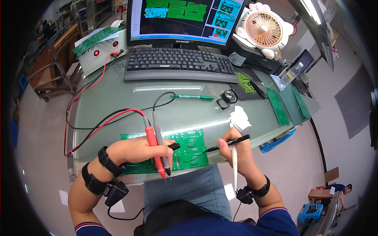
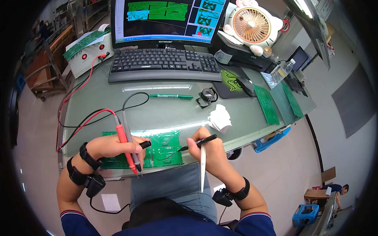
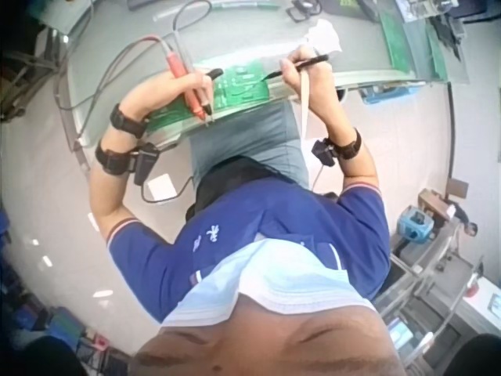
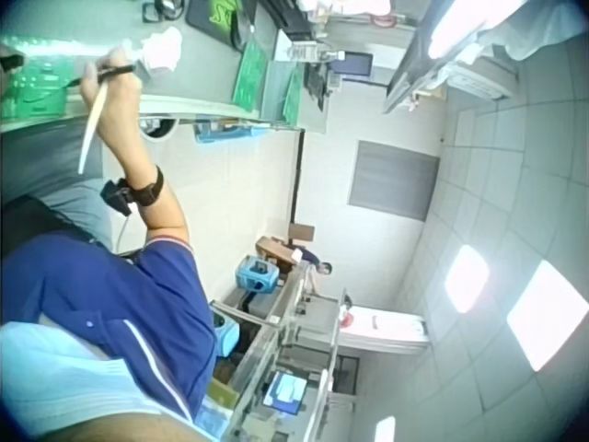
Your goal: Testing and marking a circuit board using probes and a marker at an electronics workstation.
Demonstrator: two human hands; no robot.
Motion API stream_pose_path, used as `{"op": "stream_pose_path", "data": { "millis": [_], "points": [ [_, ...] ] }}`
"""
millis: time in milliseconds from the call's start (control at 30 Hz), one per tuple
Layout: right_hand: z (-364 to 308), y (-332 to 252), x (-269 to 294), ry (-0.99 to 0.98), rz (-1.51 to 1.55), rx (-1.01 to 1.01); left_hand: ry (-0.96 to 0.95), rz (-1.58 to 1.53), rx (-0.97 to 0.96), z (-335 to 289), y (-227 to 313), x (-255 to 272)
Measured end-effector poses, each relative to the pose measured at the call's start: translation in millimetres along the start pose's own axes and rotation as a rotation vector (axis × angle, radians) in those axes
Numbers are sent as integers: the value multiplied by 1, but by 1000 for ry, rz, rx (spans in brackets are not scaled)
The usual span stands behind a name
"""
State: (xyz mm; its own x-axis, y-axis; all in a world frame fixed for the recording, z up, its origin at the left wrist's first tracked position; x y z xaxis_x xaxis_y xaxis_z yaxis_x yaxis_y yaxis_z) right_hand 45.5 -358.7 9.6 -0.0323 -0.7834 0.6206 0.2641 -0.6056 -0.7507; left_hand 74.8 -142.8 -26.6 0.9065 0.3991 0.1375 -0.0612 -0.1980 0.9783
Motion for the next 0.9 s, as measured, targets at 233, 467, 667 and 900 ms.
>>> {"op": "stream_pose_path", "data": {
  "millis": [233,467,667,900],
  "points": [
    [-5,-21,-6,-112,102,95,-4,9,-34,1,1,2],
    [14,-13,-4,-73,662,-41,37,-138,-59,-3,7,1],
    [28,-23,-14,-80,777,-30,30,-115,-127,-4,17,1],
    [35,-42,-18,-147,700,-1,30,-144,-141,-9,15,-1]
  ]
}}
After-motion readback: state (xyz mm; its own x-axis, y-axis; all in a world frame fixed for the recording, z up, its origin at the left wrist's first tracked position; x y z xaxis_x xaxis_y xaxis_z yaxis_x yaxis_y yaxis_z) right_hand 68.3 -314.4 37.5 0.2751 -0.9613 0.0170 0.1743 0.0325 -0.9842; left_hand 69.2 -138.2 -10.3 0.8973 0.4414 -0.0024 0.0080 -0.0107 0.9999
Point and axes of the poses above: each hand's wrist, its own z-axis towards the middle knuckle, its own x-axis out of the back of the hand, y = z × x, the point moved 7 cm from there along z, towards the middle knuckle, and after that the axes turned 1 degree about y, right-handed, at the moved point
